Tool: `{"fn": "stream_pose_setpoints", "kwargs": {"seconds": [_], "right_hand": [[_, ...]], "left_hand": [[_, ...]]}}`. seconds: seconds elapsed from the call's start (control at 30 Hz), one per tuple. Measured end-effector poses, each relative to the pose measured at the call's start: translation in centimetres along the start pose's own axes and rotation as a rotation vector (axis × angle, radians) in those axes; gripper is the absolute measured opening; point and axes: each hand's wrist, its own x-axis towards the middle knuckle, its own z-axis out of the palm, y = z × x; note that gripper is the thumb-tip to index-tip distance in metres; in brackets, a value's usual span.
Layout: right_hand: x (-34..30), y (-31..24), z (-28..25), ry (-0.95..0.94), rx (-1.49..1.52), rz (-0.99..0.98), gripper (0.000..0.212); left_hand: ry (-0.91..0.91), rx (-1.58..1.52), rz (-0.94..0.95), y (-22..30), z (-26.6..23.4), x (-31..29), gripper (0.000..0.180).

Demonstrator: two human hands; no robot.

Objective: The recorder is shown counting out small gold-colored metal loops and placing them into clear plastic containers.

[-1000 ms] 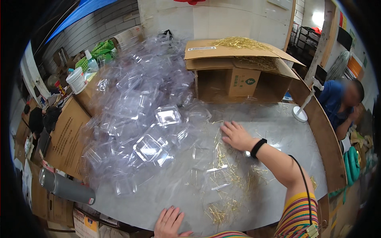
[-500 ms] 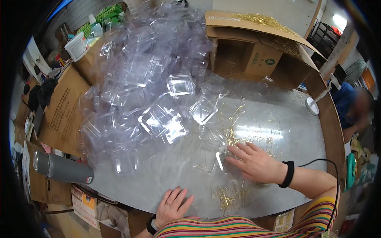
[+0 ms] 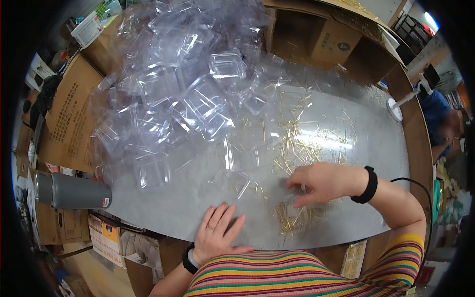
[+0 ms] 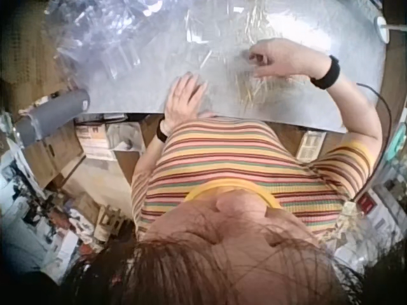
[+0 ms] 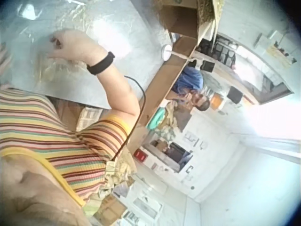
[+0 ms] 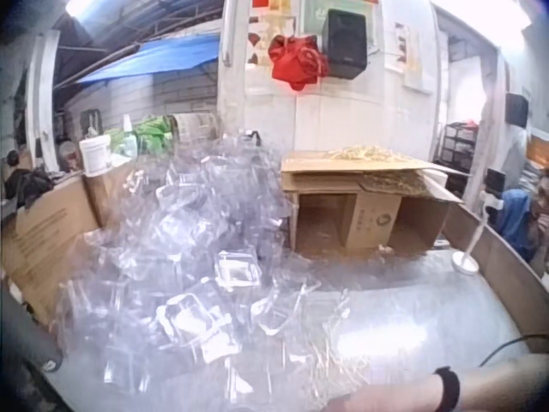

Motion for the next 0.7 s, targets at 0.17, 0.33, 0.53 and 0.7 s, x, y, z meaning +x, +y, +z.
{"fn": "stream_pose_setpoints", "kwargs": {"seconds": [0.17, 0.33, 0.53, 0.7], "right_hand": [[-1.0, 0.2, 2.4, 0.022, 0.371, 0.237, 0.028], [-2.6, 0.8, 3.8, 0.248, 0.672, 0.411, 0.018], [-3.8, -0.4, 7.7, 0.574, 0.977, 0.461, 0.021], [-3.0, -4.4, 11.7, 0.753, 1.159, 0.363, 0.019]], "left_hand": [[0.017, 0.020, 0.014, 0.3, 0.0, -0.1, 0.078], [0.037, 0.023, 0.033, 0.4, 0.2, -0.4, 0.079], [0.108, -0.157, 0.034, 0.3, -0.2, -1.0, 0.065], [0.227, -0.920, -0.220, 3.1, -1.0, -1.5, 0.069]]}}
